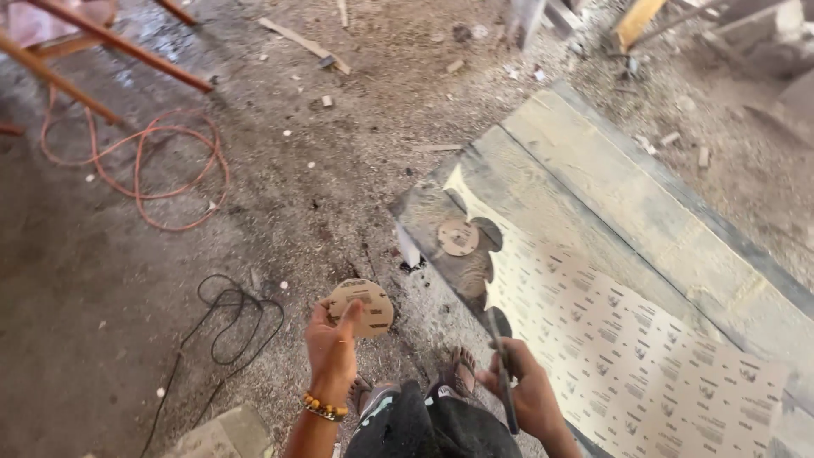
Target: Cut circular shapes out of a sheet of sandpaper using scissors.
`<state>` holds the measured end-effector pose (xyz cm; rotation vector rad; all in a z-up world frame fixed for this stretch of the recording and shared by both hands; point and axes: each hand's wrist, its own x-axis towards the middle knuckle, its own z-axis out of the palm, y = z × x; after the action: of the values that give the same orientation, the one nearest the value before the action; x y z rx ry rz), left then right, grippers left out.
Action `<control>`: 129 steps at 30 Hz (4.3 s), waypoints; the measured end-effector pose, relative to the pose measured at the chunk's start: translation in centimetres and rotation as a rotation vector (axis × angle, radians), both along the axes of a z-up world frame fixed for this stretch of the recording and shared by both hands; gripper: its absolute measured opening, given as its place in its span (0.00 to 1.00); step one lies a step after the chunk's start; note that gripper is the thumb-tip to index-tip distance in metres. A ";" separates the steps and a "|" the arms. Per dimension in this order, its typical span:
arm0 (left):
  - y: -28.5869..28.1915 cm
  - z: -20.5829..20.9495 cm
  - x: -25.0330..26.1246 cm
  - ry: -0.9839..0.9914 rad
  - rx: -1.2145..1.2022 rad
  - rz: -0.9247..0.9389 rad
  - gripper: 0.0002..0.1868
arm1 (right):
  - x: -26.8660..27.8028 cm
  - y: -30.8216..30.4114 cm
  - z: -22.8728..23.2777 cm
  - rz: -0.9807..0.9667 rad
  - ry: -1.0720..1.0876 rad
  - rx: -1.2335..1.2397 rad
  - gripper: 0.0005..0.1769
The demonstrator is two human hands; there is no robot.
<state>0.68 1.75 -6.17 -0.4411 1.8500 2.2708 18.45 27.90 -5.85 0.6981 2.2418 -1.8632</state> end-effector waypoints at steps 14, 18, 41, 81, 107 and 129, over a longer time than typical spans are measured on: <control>15.8 -8.5 -6.6 -0.160 -0.077 -0.176 0.15 | 5.9 6.1 -9.7 -0.173 -0.089 0.489 0.39; 18.9 -4.1 -5.4 -0.186 -0.117 -0.269 0.16 | 6.2 7.8 -9.3 -0.190 -0.277 0.422 0.43; 20.1 -12.3 -10.9 0.408 -1.405 -0.938 0.52 | -3.7 17.1 -7.9 -0.974 0.109 -0.414 0.30; 14.2 -17.7 2.3 -0.008 -0.380 -0.702 0.16 | -4.3 3.7 -11.9 -0.612 -0.315 0.395 0.33; 14.1 -17.7 3.5 0.273 -0.620 -0.634 0.15 | -5.9 2.0 -11.6 -0.416 -0.199 0.695 0.28; 14.3 -17.9 3.4 0.481 -0.613 -0.605 0.13 | -5.9 2.6 -12.1 -0.382 -0.173 0.687 0.26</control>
<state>4.05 16.09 -24.06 0.5867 2.4528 1.4604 12.57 30.49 -18.00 1.4042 2.7667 -1.0315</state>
